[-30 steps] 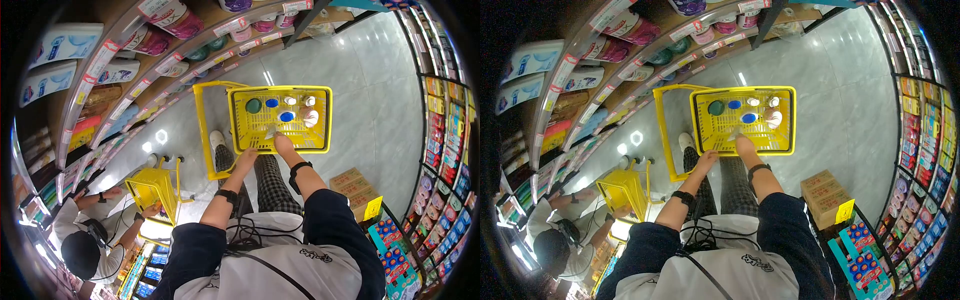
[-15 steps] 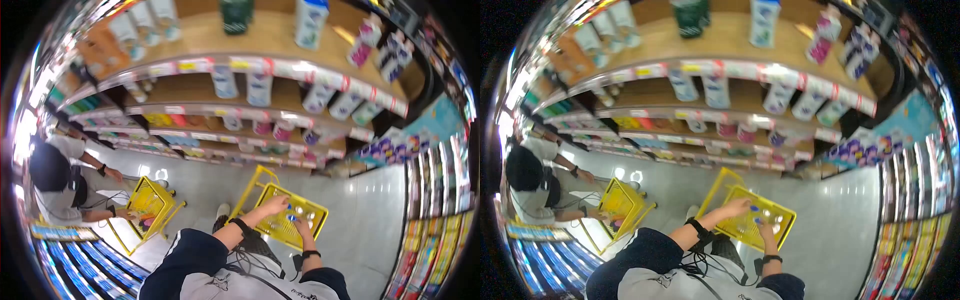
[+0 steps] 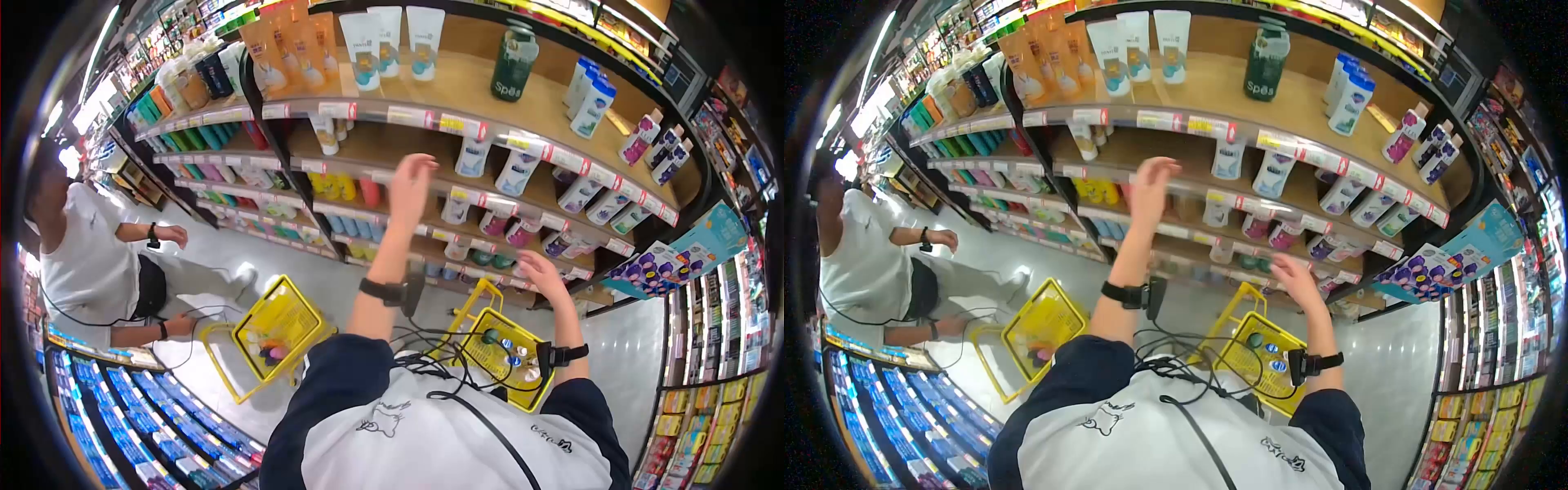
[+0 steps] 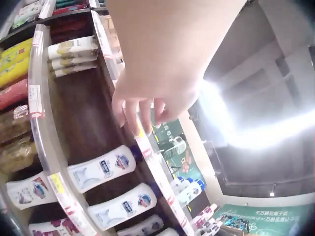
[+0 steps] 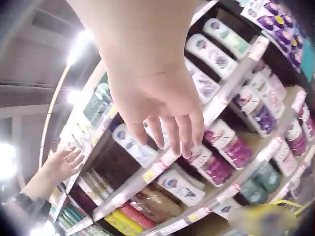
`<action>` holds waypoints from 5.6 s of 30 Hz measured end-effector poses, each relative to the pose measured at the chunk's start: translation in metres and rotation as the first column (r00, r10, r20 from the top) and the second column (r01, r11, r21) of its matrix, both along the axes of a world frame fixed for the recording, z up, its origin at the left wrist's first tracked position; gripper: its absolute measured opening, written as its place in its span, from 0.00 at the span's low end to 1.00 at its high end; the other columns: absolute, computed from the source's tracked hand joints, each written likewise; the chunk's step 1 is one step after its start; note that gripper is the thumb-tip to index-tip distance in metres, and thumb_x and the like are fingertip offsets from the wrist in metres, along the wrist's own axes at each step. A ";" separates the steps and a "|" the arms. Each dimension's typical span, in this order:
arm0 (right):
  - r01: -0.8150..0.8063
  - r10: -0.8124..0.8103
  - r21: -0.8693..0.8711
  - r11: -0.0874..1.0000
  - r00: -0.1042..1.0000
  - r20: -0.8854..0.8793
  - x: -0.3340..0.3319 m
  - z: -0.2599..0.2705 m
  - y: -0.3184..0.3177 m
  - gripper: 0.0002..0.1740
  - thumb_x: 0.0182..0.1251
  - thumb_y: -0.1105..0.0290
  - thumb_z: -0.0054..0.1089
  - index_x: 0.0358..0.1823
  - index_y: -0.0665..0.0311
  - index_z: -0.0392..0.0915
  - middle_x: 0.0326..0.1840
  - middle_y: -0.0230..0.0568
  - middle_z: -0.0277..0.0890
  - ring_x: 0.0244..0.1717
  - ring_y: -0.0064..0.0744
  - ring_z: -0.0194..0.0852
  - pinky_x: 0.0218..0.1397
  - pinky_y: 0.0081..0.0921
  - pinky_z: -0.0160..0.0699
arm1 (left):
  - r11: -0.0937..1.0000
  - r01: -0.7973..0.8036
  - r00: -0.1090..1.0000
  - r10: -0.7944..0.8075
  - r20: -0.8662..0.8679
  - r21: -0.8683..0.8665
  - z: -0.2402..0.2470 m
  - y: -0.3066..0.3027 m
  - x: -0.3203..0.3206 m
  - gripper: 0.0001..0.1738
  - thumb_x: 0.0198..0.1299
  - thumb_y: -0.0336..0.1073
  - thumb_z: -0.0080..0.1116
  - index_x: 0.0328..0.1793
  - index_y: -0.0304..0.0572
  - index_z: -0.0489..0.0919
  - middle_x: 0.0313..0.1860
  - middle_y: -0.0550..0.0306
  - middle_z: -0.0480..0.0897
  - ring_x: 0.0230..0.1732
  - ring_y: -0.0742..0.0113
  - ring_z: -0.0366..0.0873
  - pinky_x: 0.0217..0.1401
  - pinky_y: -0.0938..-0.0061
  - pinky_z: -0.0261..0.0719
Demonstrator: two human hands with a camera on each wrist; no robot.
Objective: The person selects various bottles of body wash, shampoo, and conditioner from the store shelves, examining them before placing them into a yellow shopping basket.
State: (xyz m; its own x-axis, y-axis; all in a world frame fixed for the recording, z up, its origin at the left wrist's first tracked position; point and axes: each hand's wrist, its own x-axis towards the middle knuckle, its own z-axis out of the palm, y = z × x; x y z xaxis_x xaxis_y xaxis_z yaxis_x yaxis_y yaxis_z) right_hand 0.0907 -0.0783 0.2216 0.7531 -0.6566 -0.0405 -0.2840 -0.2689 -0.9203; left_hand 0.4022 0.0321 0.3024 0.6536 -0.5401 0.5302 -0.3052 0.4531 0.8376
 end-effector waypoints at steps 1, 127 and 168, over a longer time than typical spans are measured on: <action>0.020 -0.020 0.002 1.000 1.000 0.006 0.006 -0.001 -0.003 0.19 0.63 0.67 0.54 0.54 0.65 0.69 0.48 0.42 0.74 0.46 0.28 0.73 0.49 0.23 0.70 | 1.000 0.001 1.000 -0.001 0.001 -0.010 0.001 -0.002 0.008 0.07 0.61 0.28 0.46 0.42 0.38 0.75 0.34 0.57 0.80 0.39 0.72 0.77 0.45 0.78 0.72; 0.273 -0.243 -0.085 0.958 0.617 -0.749 -0.216 -0.364 0.089 0.17 0.54 0.60 0.55 0.37 0.66 0.81 0.28 0.51 0.79 0.31 0.44 0.79 0.38 0.35 0.76 | 0.627 0.340 0.891 -0.452 -0.029 0.701 -0.249 0.017 -0.216 0.11 0.56 0.35 0.49 0.42 0.40 0.77 0.35 0.46 0.79 0.40 0.49 0.76 0.42 0.63 0.73; -0.308 0.329 -0.116 0.944 0.901 0.282 0.473 -0.010 0.002 0.18 0.62 0.69 0.52 0.53 0.65 0.70 0.53 0.44 0.73 0.51 0.33 0.73 0.52 0.26 0.69 | 0.472 -0.823 0.561 0.764 0.319 0.315 -0.100 -0.007 0.275 0.40 0.40 0.33 0.66 0.60 0.27 0.61 0.51 0.36 0.70 0.54 0.41 0.66 0.57 0.60 0.64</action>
State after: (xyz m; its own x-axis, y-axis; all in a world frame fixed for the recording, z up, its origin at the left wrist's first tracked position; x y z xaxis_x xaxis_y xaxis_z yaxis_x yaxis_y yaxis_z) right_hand 0.5635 -0.0762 0.2117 0.8934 -0.3733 0.2498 0.1070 -0.3632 -0.9255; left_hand 0.6771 0.0250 0.2020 0.8590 0.0113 0.5119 -0.4682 -0.3871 0.7943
